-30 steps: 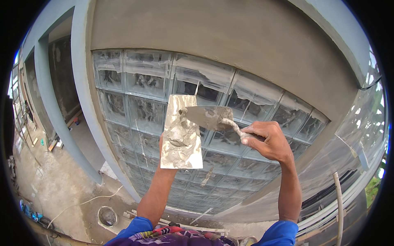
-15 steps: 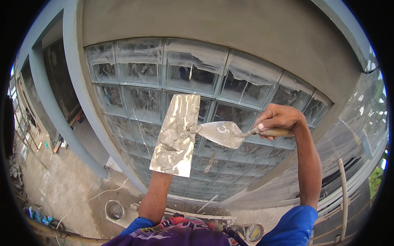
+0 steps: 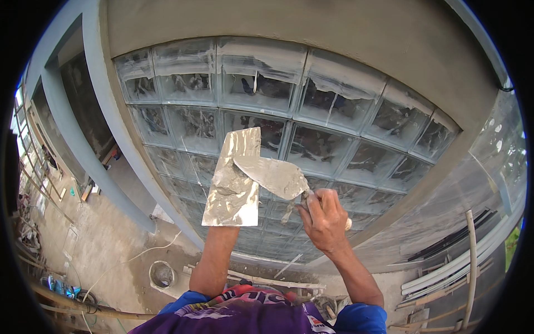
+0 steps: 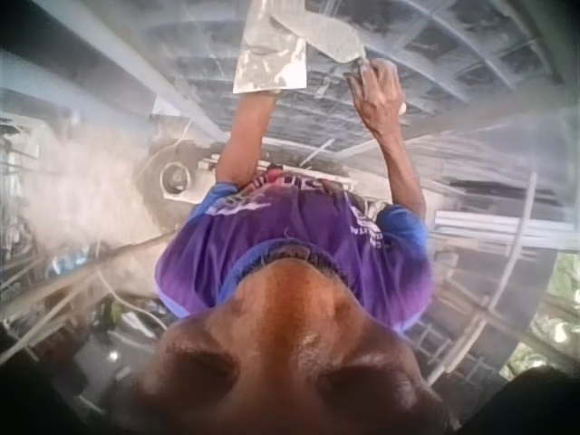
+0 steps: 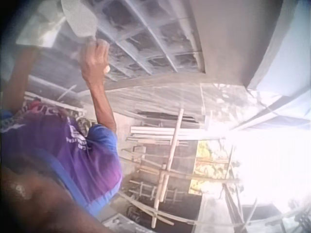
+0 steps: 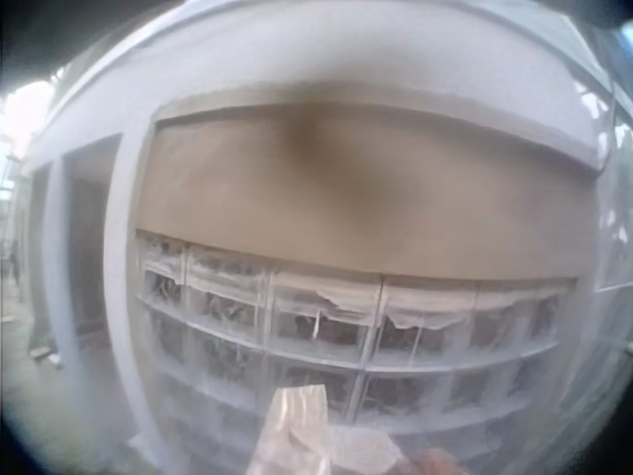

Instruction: The person applies plaster to a wall section above a grid of glass blocks using a trowel and a hawk, smoothing the material across the surface with repeated strokes.

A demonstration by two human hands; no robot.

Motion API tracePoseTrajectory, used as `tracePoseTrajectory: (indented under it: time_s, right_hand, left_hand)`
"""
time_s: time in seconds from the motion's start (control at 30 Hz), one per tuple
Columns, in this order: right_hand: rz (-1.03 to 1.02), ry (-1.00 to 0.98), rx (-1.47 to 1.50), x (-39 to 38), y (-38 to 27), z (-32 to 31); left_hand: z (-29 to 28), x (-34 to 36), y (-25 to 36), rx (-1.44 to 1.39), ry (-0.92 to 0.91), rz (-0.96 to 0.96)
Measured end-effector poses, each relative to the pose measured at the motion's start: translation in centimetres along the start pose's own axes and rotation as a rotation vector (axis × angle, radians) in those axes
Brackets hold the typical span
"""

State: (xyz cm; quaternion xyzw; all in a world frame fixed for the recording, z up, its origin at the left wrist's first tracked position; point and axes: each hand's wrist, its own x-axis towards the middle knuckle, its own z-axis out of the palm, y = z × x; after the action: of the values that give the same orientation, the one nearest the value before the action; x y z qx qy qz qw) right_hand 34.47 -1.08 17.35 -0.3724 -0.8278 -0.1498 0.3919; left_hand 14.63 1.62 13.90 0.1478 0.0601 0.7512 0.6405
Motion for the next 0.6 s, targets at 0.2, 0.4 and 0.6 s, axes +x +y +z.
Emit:
tracePoseTrajectory:
  time_s: [0.2,0.4,0.6]
  right_hand:
    - [0.102,0.064,0.094,-5.0,1.2,1.7]
    - [-0.022,-0.044,0.083,-2.9,3.2,-4.2]
    - [-0.095,-0.091,0.054,-1.3,4.8,-4.7]
  left_hand:
    - [-1.3,-1.5,0.1,0.873,-0.018,0.149]
    - [-3.2,-2.5,-0.9,-0.077,0.056,0.036]
    - [-0.5,-4.4,-1.7,-0.019,0.108,0.039]
